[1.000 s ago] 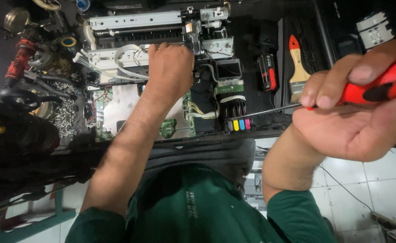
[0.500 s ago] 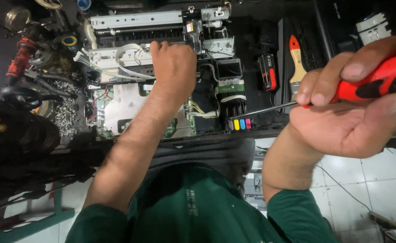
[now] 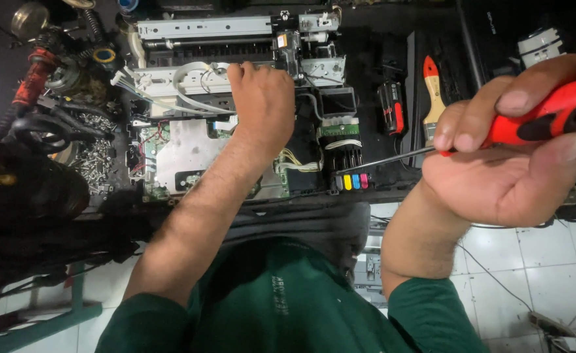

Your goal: A person uses a screwdriver to remove screws from a metal plate inside a printer on a repair bench.

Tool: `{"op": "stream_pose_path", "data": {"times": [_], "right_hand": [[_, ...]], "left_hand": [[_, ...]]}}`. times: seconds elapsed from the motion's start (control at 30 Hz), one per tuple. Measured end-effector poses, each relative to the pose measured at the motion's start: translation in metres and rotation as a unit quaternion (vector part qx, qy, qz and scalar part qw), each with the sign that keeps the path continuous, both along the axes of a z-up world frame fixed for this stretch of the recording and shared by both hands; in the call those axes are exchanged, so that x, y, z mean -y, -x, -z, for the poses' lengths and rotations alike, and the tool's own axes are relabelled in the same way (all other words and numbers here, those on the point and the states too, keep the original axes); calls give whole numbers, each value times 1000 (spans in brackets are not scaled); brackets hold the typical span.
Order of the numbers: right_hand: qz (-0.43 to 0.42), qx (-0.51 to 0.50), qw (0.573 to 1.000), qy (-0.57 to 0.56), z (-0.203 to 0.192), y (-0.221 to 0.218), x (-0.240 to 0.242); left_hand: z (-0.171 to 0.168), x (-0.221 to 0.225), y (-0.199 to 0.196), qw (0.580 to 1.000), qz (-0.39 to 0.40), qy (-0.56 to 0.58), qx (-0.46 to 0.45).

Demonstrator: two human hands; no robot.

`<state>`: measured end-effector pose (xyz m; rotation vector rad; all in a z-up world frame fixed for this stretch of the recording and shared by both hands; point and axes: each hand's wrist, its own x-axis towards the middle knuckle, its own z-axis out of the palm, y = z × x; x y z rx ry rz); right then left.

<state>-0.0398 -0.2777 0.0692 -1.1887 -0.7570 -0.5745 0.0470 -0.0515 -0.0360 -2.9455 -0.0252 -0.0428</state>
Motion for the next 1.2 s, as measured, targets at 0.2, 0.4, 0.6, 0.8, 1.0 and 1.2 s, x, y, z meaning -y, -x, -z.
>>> {"op": "stream_pose_path", "data": {"times": [0.2,0.4,0.6,0.8,1.0,1.2], "right_hand": [[-1,4,1000,16,-1,-1,-1],[-8,46,999,12,0,0,-2],[42,-9,999,-8,4,9,-1],[-194,35,980,-32,39,16,45],[-65,39,991,-106,59,40,49],[-56,38,995,-79,41,32,22]], "left_hand": [[14,-2,-3,999,10,10,48],[7,-11,-1,997,39,51,34],[-45,-27,48,952,126,236,146],[-81,-55,123,884,210,410,84],[-43,-76,156,789,249,560,48],[-12,-58,159,787,260,551,102]]}}
